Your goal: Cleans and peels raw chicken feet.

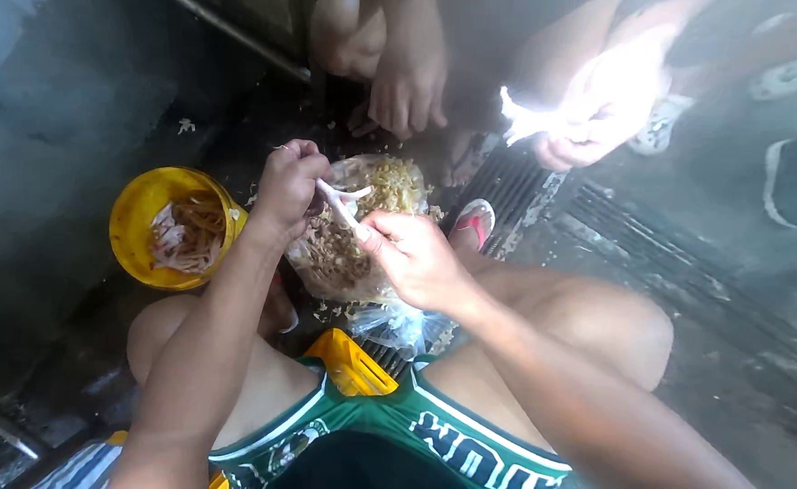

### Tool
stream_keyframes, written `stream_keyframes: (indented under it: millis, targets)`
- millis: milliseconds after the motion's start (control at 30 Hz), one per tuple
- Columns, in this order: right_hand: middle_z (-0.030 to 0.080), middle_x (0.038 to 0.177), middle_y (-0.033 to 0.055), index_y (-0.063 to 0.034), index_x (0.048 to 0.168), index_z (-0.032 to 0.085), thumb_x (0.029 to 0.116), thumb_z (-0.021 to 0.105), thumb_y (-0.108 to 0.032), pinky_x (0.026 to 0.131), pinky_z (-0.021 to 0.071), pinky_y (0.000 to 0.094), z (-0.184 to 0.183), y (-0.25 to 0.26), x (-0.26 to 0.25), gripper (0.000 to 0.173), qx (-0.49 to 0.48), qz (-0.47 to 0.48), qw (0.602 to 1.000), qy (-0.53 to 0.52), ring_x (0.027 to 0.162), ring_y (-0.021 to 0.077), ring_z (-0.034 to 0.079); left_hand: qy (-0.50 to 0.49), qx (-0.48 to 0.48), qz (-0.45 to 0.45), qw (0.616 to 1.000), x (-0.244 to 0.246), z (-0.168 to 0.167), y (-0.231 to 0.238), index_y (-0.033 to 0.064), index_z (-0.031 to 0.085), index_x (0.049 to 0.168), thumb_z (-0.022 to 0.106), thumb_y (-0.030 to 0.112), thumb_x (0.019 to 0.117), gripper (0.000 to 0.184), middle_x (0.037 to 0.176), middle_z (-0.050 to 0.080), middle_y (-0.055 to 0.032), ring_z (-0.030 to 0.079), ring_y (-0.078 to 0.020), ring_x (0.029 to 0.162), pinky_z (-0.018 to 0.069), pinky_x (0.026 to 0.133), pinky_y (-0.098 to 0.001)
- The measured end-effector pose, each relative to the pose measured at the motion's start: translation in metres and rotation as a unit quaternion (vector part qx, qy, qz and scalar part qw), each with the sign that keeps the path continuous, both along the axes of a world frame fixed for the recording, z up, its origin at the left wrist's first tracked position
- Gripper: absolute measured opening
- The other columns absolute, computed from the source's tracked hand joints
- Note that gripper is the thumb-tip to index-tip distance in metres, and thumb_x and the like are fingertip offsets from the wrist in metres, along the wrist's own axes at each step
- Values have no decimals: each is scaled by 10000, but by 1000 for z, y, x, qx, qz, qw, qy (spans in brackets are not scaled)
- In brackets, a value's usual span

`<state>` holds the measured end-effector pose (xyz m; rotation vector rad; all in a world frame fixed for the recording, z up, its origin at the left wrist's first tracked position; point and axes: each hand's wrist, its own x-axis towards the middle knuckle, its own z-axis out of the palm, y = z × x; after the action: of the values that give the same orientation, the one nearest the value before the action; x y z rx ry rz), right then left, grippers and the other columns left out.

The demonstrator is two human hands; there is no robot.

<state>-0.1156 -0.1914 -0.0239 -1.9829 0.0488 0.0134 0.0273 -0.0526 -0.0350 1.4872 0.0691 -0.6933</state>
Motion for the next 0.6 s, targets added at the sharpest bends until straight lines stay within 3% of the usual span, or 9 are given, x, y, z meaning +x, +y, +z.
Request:
stream_keyframes:
  millis: [100,200,300,367,467,533,600]
  targets:
    - [546,653,-58,-134,819,674,1042,550,-230,453,407,213,5,3,-2,273,-18,-9,999,-38,525,34,486,-41,17,5,999,3,-5,-1,80,538,1019,575,6,868,172,727,548,-38,473,-111,469,410,402,-242]
    - [539,673,-60,-138,718,614,1000,548,-196,489,422,201,13,8,-17,295,-22,-13,996,-84,572,21,501,-49,50,84,994,23,-14,8,63,569,1096,571,40,898,199,795,570,-35,514,-118,538,476,469,-279]
    - [533,683,-69,-142,712,600,1017,534,-205,516,419,175,15,6,-27,318,-21,3,996,-81,599,-2,501,-34,-2,147,989,49,-8,30,118,525,967,522,48,918,85,650,513,0,449,-94,475,411,439,-251]
    - [556,671,-84,-154,814,657,1038,512,-237,492,435,185,11,-2,-20,280,-6,-11,1000,-16,560,-1,509,-30,-97,55,993,45,2,36,161,519,1014,462,86,971,104,616,486,44,470,-60,468,449,448,-219]
    - [641,781,0,-71,1127,717,1084,379,-193,490,478,243,7,-13,-8,362,119,-16,991,59,564,91,548,-19,-231,-97,968,25,1,26,179,525,1044,439,102,986,129,595,465,73,475,-40,469,446,450,-190]
    - [655,808,43,-49,1128,676,1091,324,-264,488,481,253,3,-13,-4,414,209,-3,976,53,569,116,557,-17,-259,-144,955,11,1,13,169,525,1026,464,78,958,130,593,483,64,496,-43,472,463,458,-190]
    - [632,782,44,-80,1061,664,1085,421,-361,485,479,239,1,-8,-2,373,252,9,967,39,564,111,553,-13,-267,-172,948,0,1,3,158,530,1019,492,70,944,121,604,504,51,515,-51,491,477,477,-200]
